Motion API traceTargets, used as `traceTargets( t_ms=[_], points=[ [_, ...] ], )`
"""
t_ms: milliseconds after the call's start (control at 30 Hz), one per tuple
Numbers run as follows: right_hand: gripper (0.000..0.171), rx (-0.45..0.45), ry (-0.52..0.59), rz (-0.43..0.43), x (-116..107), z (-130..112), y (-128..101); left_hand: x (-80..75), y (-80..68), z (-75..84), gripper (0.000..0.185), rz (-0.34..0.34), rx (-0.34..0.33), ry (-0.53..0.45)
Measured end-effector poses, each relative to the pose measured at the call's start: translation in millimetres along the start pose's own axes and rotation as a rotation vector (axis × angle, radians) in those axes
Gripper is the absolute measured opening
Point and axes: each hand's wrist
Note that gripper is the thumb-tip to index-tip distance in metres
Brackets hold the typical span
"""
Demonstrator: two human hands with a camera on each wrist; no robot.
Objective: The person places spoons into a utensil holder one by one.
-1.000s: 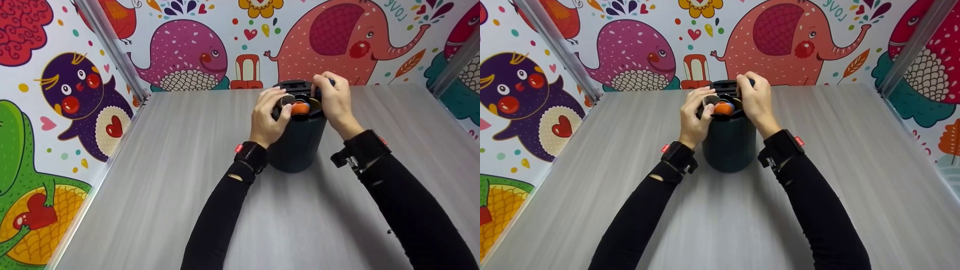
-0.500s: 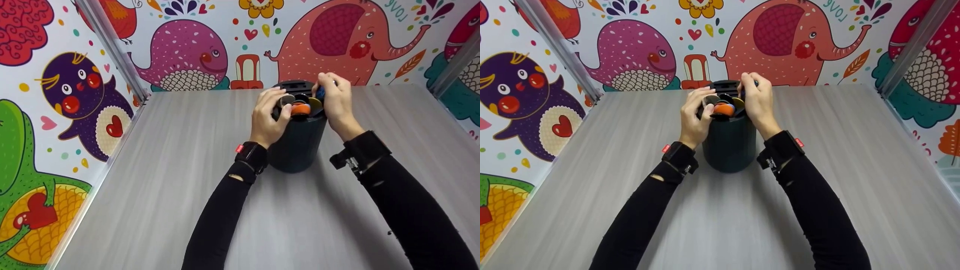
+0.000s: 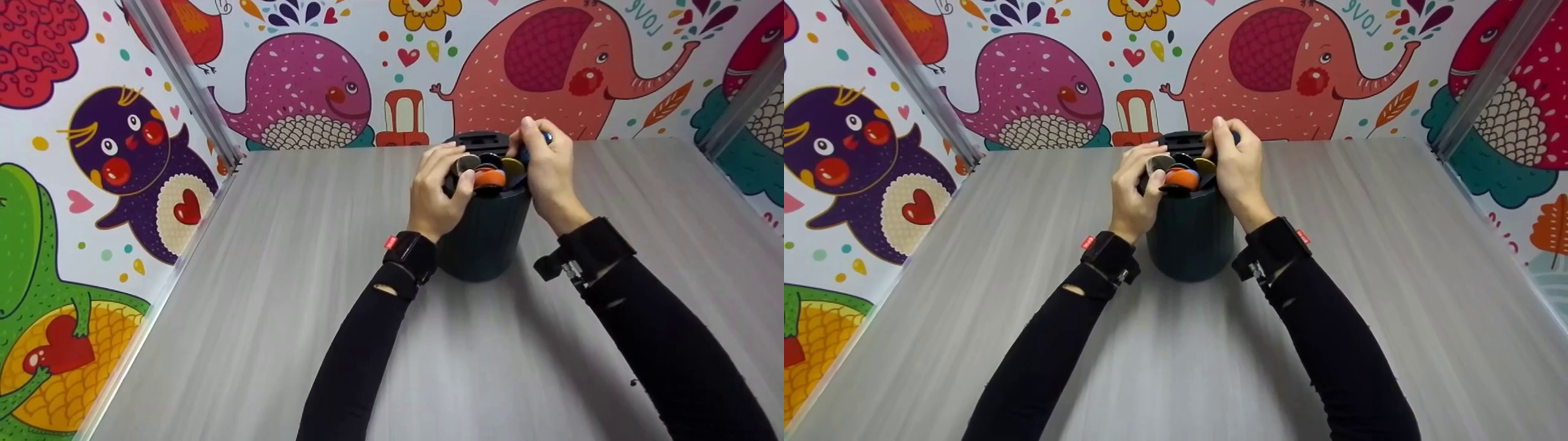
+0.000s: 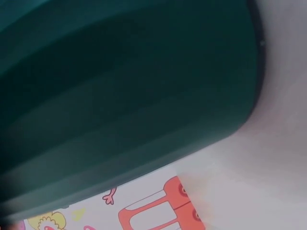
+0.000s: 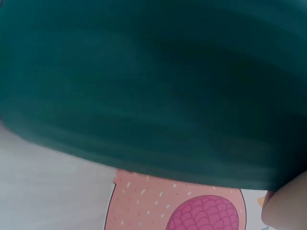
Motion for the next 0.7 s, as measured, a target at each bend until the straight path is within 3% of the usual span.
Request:
traceTargets(
  t_ms=[200, 400, 533, 700],
  points=[
    [0.037, -0.002, 0.053, 0.031, -5, 2, -4, 4.4, -0.5, 2.1, 0.038, 0.001, 0.013, -0.013],
    [0.032, -0.003, 0.052, -0.026, -11, 0, -9, 1.9, -2.3, 1.0, 0.042, -0.053, 0.002, -0.008],
    [0.031, -0.009, 0.001, -0.053, -14, -3, -6, -4.4, -2.3, -2.1, 0.057, -0.126, -0.053, -0.042],
    [0.041, 0.002, -0.134, -0.111, -18, -9, -1, -25.6, -1.2, -6.0, 0.094, -0.273, -0.139, -0.019]
  ],
)
Point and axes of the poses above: each hand's wrist, its own y-axis towards the middle knuckle, its own x-axis out of the palm, z = x × y, and after that the axes turned 5 degrees about y, right-handed
